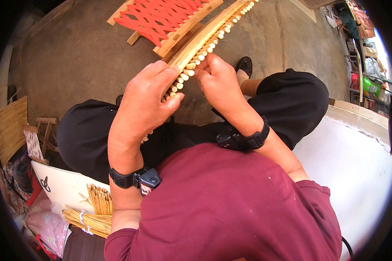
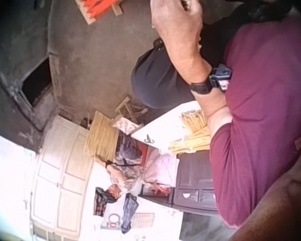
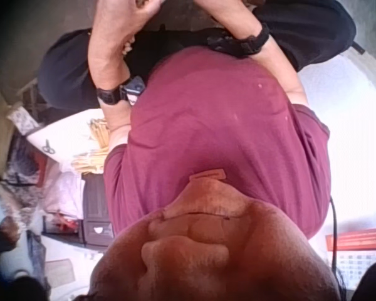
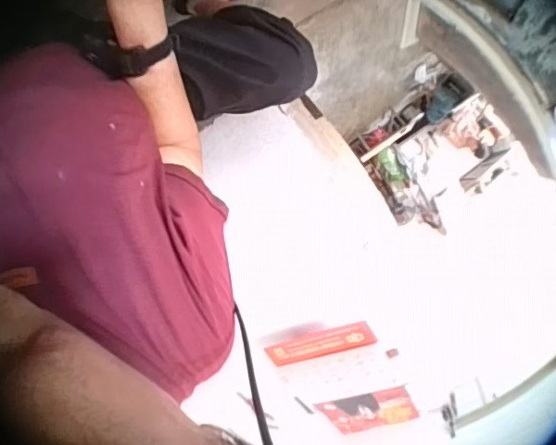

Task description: The person weaves thin wooden sticks together using a needle and thread, repeatedly passing the needle through loops along the edge of the mat to secure the sticks in place and then tightening the thread by hand.

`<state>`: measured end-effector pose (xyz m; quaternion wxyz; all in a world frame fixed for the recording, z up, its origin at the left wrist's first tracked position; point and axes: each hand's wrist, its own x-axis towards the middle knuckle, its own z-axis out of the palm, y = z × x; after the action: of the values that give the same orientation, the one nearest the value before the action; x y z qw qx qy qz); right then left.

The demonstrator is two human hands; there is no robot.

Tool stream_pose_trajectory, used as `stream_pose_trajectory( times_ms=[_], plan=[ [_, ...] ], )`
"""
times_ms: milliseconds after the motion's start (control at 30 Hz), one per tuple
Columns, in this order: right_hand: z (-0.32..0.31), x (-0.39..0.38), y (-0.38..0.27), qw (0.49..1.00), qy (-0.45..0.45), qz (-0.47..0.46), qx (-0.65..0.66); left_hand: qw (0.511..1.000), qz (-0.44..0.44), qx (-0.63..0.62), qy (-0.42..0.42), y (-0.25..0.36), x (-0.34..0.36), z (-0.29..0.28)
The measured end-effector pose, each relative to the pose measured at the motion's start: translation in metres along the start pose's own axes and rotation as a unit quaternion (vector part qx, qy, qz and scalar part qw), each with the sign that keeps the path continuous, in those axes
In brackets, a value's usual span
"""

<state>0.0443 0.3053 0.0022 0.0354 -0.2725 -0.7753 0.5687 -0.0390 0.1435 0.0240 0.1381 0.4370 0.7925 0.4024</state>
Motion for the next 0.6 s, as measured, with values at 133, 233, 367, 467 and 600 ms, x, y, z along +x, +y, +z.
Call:
stream_pose_trajectory(
  times_ms=[133, 233, 367, 467, 600],
  plan=[
    [0.006, 0.001, 0.005, 0.999, 0.009, -0.014, 0.028, 1.0, 0.0, 0.019, -0.016, 0.001, 0.0, -0.004],
    [0.008, 0.002, 0.01, 0.993, 0.013, -0.01, 0.115, 0.999, 0.008, 0.03, -0.011, 0.001, -0.002, -0.003],
    [0.004, 0.008, 0.012, 0.998, -0.005, 0.011, 0.061, 1.0, 0.012, 0.021, -0.007, 0.0, -0.004, -0.001],
    [-0.002, 0.012, 0.011, 0.983, -0.076, 0.054, 0.157, 1.0, 0.006, 0.016, -0.015, 0.002, -0.003, -0.003],
    [-0.033, 0.008, -0.013, 0.944, -0.241, 0.146, 0.171, 0.999, 0.017, 0.009, 0.03, 0.002, -0.013, 0.003]
  ],
)
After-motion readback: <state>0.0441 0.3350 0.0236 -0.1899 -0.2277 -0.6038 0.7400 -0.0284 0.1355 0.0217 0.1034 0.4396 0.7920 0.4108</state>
